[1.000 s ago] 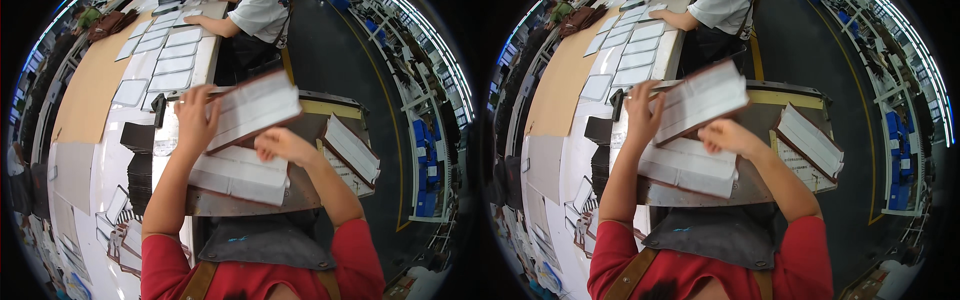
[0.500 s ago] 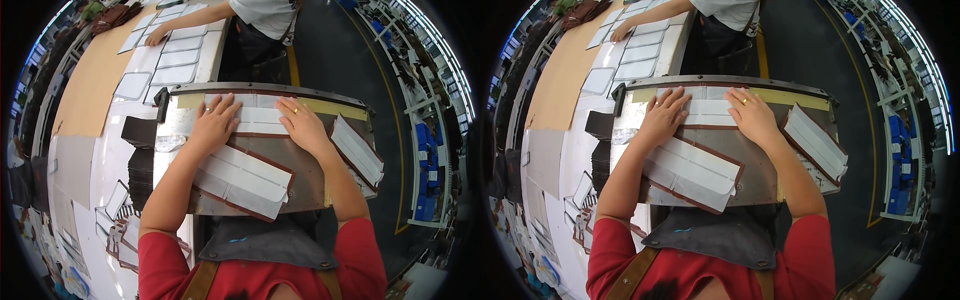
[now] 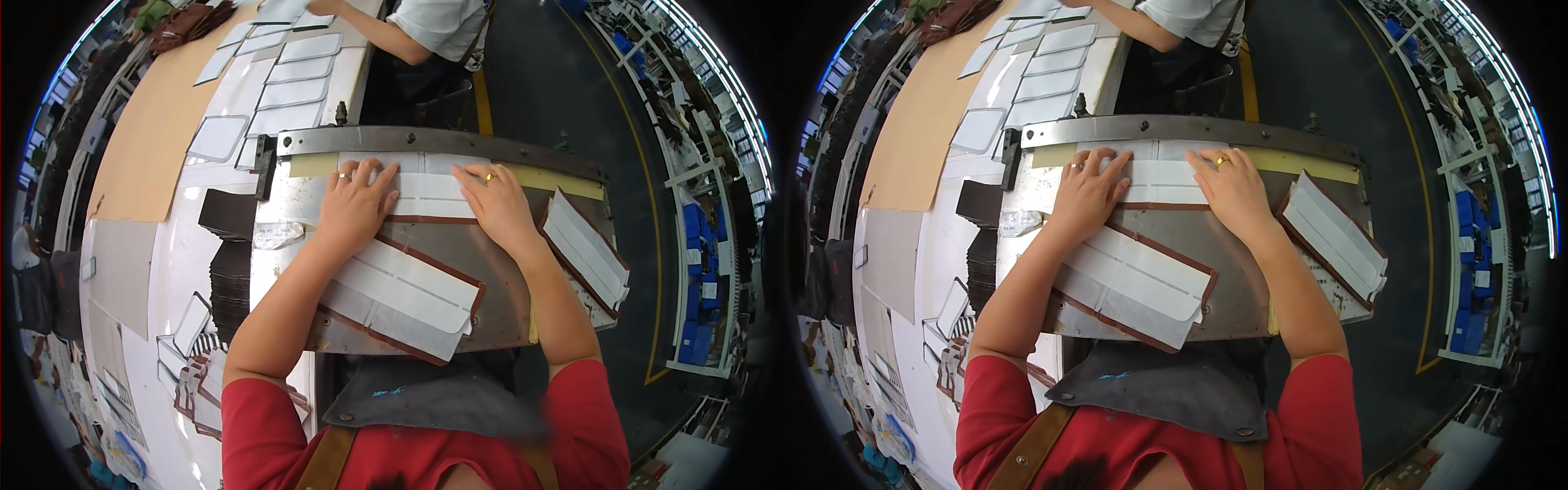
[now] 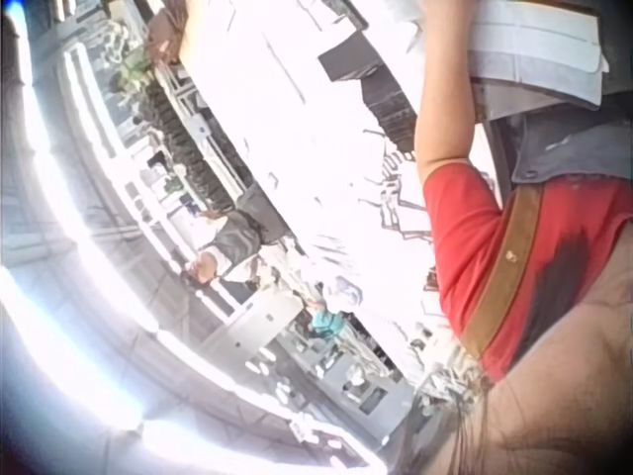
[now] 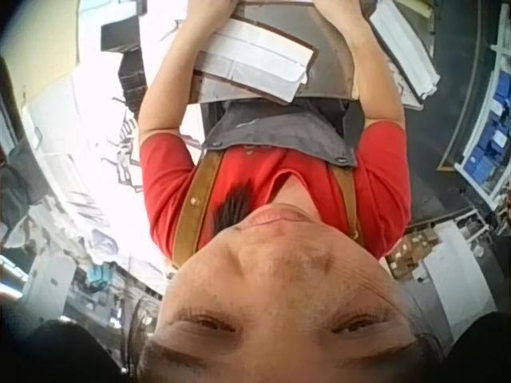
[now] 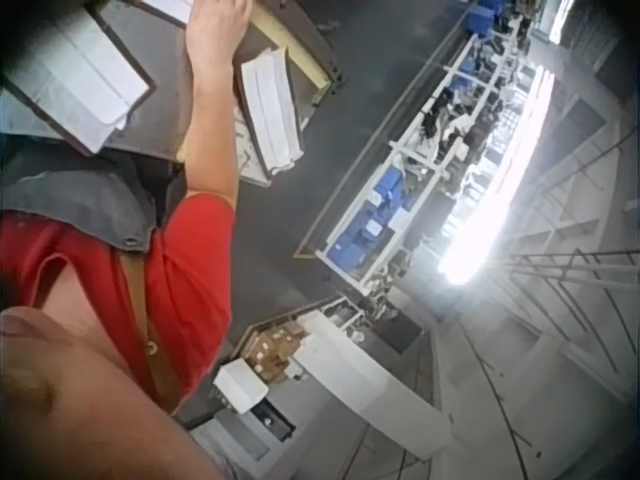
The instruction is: The person repeatedly picks up white paper sheets and brown cardboard frames from a table, inserts the paper into the frames, and presses the assembly into a metal jig to secure it. The finished units are stacked on the table to the left.
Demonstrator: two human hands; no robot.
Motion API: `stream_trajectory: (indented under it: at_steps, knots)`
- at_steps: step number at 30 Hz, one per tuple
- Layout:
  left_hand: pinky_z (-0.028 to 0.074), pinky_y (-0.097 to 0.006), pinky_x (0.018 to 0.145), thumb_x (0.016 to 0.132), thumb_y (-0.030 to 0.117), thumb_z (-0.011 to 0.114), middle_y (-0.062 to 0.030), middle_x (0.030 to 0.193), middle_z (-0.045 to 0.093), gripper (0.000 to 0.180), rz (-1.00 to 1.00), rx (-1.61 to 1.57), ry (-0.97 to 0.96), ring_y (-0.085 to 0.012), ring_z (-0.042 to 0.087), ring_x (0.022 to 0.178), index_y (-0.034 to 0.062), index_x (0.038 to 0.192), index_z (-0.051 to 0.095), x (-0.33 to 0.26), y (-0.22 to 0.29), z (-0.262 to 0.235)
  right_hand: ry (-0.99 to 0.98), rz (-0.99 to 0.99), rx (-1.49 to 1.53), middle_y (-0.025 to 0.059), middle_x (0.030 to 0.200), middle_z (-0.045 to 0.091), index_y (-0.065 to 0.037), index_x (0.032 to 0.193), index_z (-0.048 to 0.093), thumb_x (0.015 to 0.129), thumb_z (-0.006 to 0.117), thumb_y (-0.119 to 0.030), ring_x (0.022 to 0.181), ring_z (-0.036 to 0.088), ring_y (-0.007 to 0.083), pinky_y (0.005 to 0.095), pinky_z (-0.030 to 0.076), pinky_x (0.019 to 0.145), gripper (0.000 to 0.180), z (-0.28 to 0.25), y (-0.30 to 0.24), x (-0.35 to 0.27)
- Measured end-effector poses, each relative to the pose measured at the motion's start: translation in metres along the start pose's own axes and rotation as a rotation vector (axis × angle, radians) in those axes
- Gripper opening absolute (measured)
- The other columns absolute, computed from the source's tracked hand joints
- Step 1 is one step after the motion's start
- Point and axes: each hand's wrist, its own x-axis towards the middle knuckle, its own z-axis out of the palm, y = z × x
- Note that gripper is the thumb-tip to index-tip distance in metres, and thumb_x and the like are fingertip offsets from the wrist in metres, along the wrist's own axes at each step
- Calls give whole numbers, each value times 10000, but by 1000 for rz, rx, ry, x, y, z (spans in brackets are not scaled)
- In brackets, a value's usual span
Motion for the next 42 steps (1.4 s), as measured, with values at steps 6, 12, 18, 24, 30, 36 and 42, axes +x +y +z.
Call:
stream_trajectory:
  at_steps: [6, 12, 18, 24, 30, 36, 42]
  knots:
    - [408, -420, 921, 881, 194, 577, -103, 1182, 542, 352, 19, 7, 40, -329, 484, 1105, 123, 1224, 556, -3, 2, 1, -14, -64, -64, 61, 1052, 601, -88, 1102, 638, 846, 620, -144, 1003, 530, 256, 391, 396, 924, 263, -3, -1, 6]
    - [418, -426, 899, 857, 173, 596, -123, 1201, 535, 409, 55, 33, 68, -336, 494, 1100, 79, 1248, 517, -3, 2, 4, 47, -133, 213, 54, 1028, 583, -59, 1063, 631, 815, 613, -92, 979, 528, 262, 375, 422, 868, 251, 25, -19, 57]
    - [422, -423, 872, 830, 191, 628, -127, 1219, 513, 499, -116, -76, 12, -333, 498, 1096, 16, 1268, 463, 2, -10, 3, -39, -214, 212, 59, 996, 569, -51, 1055, 625, 780, 565, -29, 947, 528, 267, 374, 447, 841, 283, 58, -46, 93]
    - [373, -414, 907, 892, 395, 540, -83, 1216, 535, 468, -185, 150, 5, -326, 518, 1095, 61, 1219, 553, 3, -15, -9, -41, -160, -16, 42, 984, 582, -56, 929, 625, 788, 534, -40, 946, 551, 236, 359, 486, 812, 168, 41, -36, 73]
    - [359, -426, 915, 890, 426, 537, -104, 1203, 552, 479, -201, 242, -4, -344, 534, 1086, 95, 1235, 561, 3, -11, -11, -106, -44, -296, 77, 913, 615, -35, 870, 620, 811, 546, -106, 877, 594, 254, 370, 495, 761, 118, -17, 30, 19]
    - [354, -434, 960, 857, 352, 613, -97, 1201, 555, 418, -172, 61, -158, -327, 516, 1117, 90, 1181, 575, -4, -4, -36, -202, 379, -97, 149, 835, 629, 11, 828, 597, 848, 592, -269, 847, 612, 324, 426, 474, 767, 280, -36, 18, 4]
    - [235, -470, 1106, 822, 296, 662, -46, 1403, 431, 548, 240, -40, -555, -267, 378, 1310, 208, 1330, 478, -57, 28, -72, 288, 490, 589, 113, 724, 576, -2, 818, 511, 853, 623, -148, 600, 578, 219, 333, 466, 573, 188, -42, 0, -20]
